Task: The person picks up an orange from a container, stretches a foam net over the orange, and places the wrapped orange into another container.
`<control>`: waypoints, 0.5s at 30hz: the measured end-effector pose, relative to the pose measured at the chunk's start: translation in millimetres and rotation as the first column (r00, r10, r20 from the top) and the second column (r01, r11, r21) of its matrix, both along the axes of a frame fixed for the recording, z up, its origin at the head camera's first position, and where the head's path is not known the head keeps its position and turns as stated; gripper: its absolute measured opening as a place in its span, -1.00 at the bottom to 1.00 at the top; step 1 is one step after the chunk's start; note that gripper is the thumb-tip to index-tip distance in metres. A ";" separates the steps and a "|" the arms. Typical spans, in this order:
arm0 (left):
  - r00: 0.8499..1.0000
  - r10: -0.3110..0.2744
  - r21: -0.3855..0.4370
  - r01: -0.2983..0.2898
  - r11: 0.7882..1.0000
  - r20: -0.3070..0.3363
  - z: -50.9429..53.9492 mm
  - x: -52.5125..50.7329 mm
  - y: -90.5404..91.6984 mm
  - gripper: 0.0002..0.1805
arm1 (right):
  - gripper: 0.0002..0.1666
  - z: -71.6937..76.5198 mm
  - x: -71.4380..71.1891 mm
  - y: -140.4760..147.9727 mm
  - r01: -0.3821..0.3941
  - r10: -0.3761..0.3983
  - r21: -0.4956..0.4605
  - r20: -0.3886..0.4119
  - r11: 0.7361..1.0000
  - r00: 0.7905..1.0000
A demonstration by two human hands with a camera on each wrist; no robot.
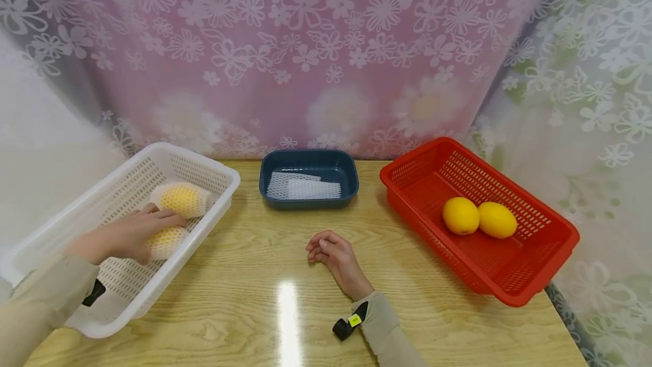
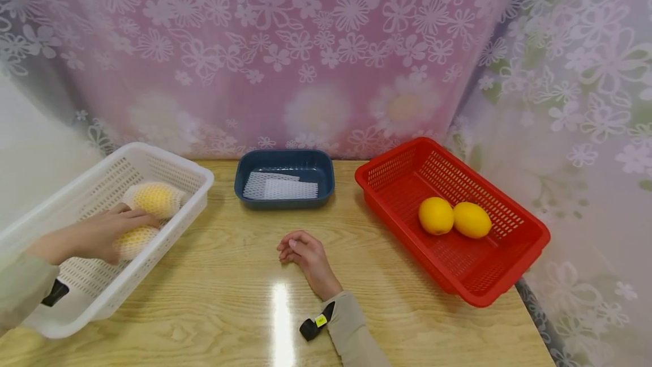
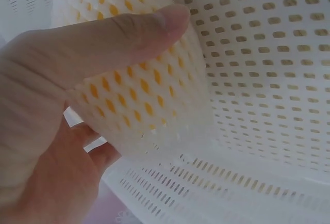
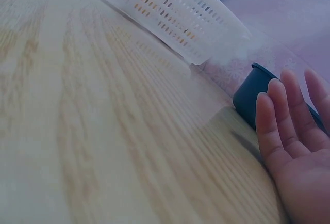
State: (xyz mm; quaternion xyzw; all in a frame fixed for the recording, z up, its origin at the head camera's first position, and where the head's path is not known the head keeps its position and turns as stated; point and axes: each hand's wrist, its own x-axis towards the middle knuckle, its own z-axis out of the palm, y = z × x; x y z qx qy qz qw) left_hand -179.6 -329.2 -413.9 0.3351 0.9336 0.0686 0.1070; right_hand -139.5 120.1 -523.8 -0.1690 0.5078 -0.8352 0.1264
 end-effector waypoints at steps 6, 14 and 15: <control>0.998 -0.014 0.053 0.017 0.998 -0.065 8.6 -2.6 -2.5 0.00 | -0.75 -0.8 1.2 -0.4 0.001 -0.001 0.004 0.007 1.000 1.000; 0.998 -0.012 0.063 0.016 0.998 -0.054 21.2 -6.0 -3.7 -0.22 | -0.74 -2.2 0.4 0.4 -0.003 0.003 -0.004 0.003 1.000 1.000; 0.999 -0.009 0.064 0.012 0.998 -0.044 23.0 -5.3 -3.2 -0.26 | -0.74 -2.4 0.4 0.4 -0.004 0.004 -0.003 0.003 1.000 1.000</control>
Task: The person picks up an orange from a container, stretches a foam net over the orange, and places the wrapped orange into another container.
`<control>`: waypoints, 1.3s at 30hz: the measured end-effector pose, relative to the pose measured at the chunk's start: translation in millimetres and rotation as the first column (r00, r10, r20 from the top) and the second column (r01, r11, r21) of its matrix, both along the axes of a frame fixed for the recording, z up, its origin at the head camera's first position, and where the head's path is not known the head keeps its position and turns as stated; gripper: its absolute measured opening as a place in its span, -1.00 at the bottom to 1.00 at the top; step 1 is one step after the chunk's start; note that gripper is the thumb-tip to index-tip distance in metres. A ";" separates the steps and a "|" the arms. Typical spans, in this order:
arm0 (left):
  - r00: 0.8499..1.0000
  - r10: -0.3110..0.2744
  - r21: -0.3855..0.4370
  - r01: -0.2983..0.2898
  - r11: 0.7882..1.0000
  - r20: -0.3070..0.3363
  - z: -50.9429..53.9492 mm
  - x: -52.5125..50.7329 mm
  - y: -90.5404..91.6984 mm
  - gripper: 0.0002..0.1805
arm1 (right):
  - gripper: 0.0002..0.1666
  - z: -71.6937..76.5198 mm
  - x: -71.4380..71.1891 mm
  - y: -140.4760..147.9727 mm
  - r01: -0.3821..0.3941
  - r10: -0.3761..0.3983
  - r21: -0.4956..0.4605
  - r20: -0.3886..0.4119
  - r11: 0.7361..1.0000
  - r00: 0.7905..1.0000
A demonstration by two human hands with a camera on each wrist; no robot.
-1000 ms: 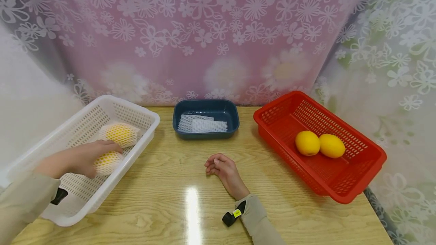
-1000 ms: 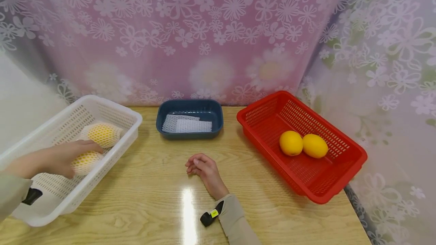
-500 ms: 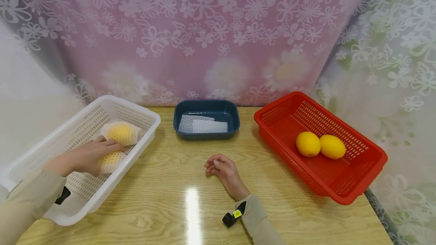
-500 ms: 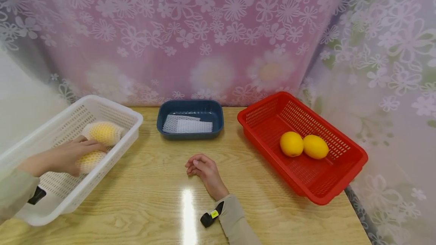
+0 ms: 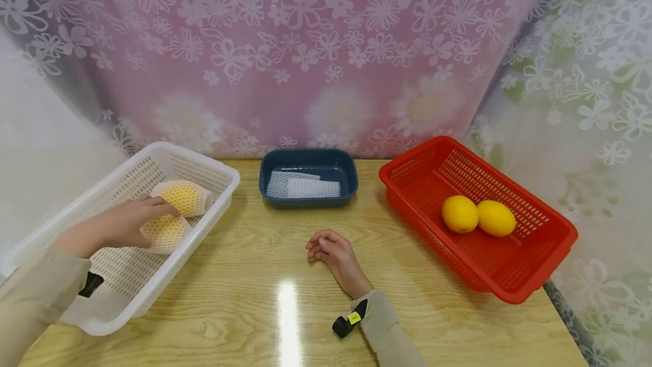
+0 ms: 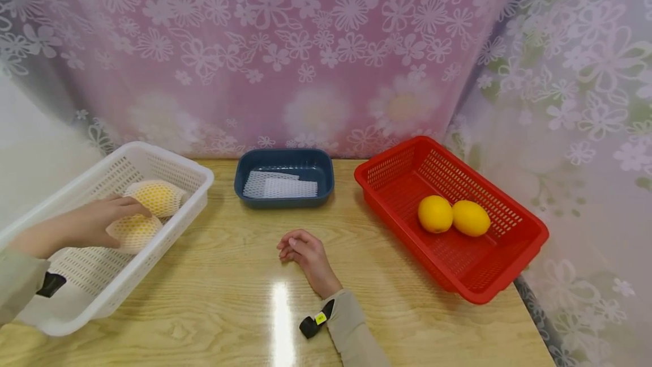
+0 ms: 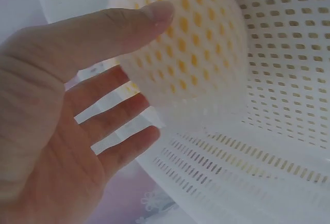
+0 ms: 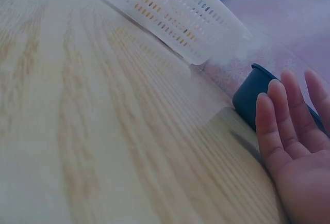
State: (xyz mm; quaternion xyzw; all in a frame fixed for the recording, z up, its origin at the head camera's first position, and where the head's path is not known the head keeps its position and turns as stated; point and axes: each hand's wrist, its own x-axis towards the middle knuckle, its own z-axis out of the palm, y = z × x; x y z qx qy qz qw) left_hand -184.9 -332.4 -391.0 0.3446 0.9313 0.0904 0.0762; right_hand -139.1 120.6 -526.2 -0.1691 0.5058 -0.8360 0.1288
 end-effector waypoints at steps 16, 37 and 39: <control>0.970 -0.044 0.183 0.089 0.979 -0.240 55.4 22.8 60.4 -0.66 | -0.71 0.1 1.9 2.0 0.008 -0.008 0.006 0.003 1.000 1.000; 0.990 -0.123 0.774 0.027 0.633 0.065 -24.3 40.7 199.4 -0.67 | -0.72 1.8 0.9 0.4 0.014 -0.014 0.010 0.006 1.000 1.000; 0.982 -0.129 0.813 -0.037 0.581 0.137 -38.1 42.1 213.1 -0.69 | -0.73 1.4 1.1 0.6 0.015 -0.015 -0.001 -0.003 1.000 1.000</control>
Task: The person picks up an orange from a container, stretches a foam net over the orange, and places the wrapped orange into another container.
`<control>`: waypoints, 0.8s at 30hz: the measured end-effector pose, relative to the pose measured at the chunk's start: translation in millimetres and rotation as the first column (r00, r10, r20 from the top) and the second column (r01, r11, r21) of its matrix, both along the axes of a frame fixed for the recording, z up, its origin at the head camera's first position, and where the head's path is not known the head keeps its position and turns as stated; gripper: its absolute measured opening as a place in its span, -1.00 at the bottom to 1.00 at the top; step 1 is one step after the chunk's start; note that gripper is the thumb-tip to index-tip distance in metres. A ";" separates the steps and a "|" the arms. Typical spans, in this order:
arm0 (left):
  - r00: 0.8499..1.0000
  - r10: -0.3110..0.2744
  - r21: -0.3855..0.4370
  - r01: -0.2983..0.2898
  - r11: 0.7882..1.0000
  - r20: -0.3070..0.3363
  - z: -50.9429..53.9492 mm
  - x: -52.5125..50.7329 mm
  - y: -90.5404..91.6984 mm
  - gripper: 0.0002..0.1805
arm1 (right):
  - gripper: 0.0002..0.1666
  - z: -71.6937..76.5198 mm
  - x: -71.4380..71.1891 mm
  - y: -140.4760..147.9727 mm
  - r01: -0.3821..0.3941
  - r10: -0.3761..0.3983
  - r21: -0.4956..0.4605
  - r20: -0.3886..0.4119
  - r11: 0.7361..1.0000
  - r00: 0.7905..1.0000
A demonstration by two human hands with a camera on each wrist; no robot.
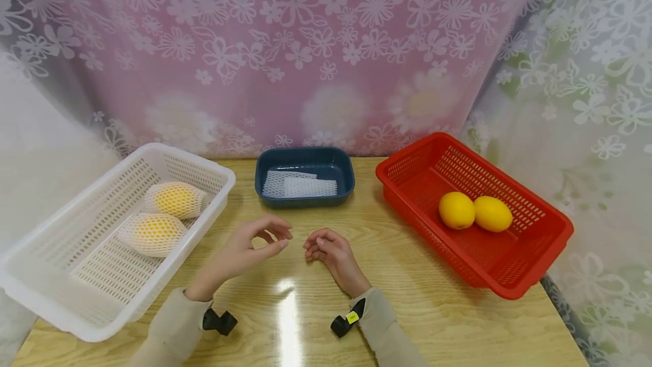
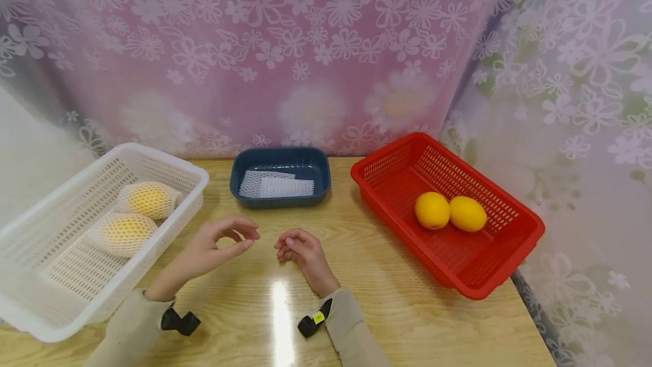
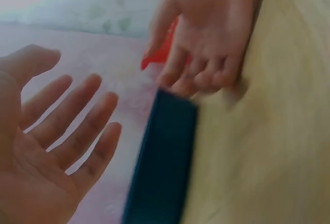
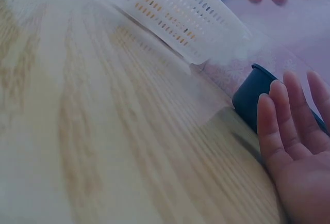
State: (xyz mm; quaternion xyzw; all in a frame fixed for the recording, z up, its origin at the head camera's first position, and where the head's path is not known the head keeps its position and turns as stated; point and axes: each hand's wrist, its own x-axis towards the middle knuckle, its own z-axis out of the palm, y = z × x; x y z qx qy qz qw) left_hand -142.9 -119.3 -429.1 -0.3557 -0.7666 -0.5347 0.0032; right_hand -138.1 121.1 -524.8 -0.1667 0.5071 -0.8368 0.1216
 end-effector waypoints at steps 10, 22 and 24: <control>0.972 0.033 0.155 -0.070 0.985 0.233 -39.1 0.3 51.6 -0.74 | -0.76 5.5 4.2 1.1 0.174 -0.170 0.087 -0.052 0.981 0.984; 0.963 0.000 0.166 -0.046 0.985 0.270 -27.4 -20.0 111.4 -0.80 | -0.84 71.2 13.0 61.3 0.418 -0.269 0.679 -0.321 0.603 0.908; 0.967 -0.009 0.158 -0.032 0.987 0.253 -20.7 -23.4 123.1 -0.82 | -0.83 90.5 15.4 78.5 0.431 -0.208 0.745 -0.379 0.510 0.902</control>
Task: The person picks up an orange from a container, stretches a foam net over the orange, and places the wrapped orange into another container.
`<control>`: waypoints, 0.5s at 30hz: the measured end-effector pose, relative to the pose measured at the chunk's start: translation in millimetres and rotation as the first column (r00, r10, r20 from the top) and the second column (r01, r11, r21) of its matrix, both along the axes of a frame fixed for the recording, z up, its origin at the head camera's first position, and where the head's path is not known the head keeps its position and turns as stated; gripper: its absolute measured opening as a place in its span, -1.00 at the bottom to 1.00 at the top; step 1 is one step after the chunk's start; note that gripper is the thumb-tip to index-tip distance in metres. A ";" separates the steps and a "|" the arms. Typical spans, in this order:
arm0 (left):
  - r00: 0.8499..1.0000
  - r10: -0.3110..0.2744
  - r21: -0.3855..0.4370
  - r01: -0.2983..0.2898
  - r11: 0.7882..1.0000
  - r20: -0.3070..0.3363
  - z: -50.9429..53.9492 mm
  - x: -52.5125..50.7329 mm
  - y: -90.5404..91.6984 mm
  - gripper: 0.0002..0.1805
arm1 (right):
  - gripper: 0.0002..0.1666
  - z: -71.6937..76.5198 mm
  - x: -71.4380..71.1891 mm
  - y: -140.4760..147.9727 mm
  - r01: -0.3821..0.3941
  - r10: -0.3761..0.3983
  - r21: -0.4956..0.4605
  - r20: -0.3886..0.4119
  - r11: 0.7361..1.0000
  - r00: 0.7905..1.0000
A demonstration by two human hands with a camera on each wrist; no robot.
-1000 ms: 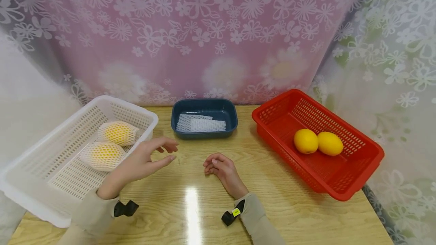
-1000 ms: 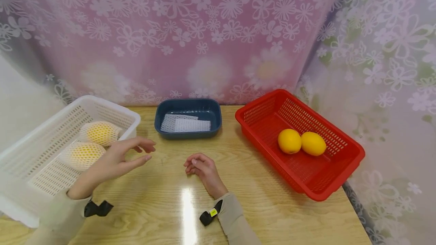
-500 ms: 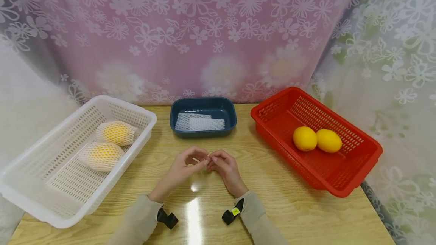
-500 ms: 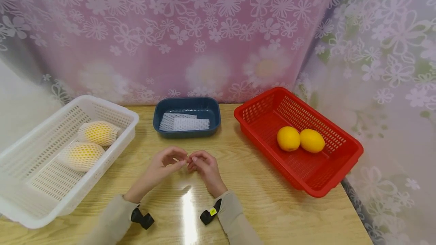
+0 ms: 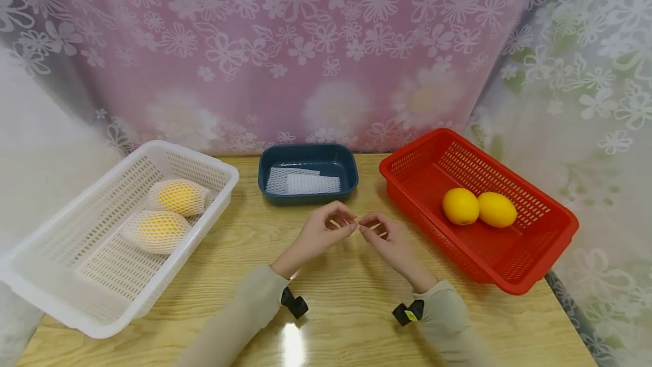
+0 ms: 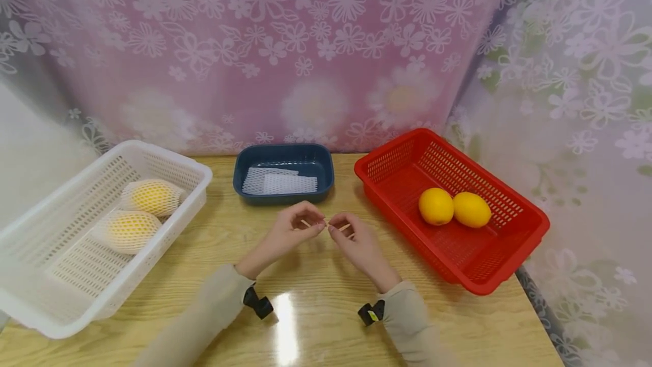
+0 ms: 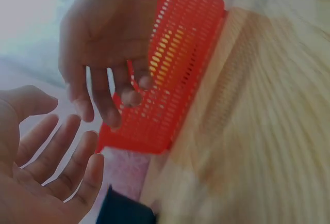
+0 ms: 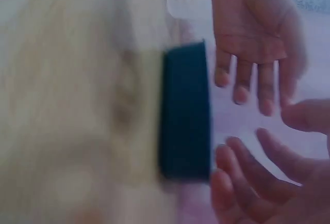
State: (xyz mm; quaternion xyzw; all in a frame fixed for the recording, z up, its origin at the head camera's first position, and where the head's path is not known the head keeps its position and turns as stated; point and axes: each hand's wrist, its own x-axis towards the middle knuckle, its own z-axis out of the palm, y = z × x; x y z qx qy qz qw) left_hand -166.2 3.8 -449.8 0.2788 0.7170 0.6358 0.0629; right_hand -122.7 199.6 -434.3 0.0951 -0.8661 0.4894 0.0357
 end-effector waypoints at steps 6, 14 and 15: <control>0.994 -0.063 -0.032 0.060 0.998 -0.086 23.2 -9.6 44.5 -0.84 | -0.79 60.4 5.2 59.8 -0.001 0.004 0.319 -0.009 0.948 1.000; 0.962 -0.167 -0.150 0.136 0.979 -0.218 51.9 -23.9 109.3 -0.81 | -0.42 98.3 -16.0 141.4 0.004 -0.104 0.543 0.154 0.840 0.983; 0.958 -0.176 -0.175 0.138 0.975 -0.226 54.8 -25.9 118.0 -0.79 | -0.37 98.0 -21.0 152.0 -0.001 -0.120 0.564 0.176 0.825 0.977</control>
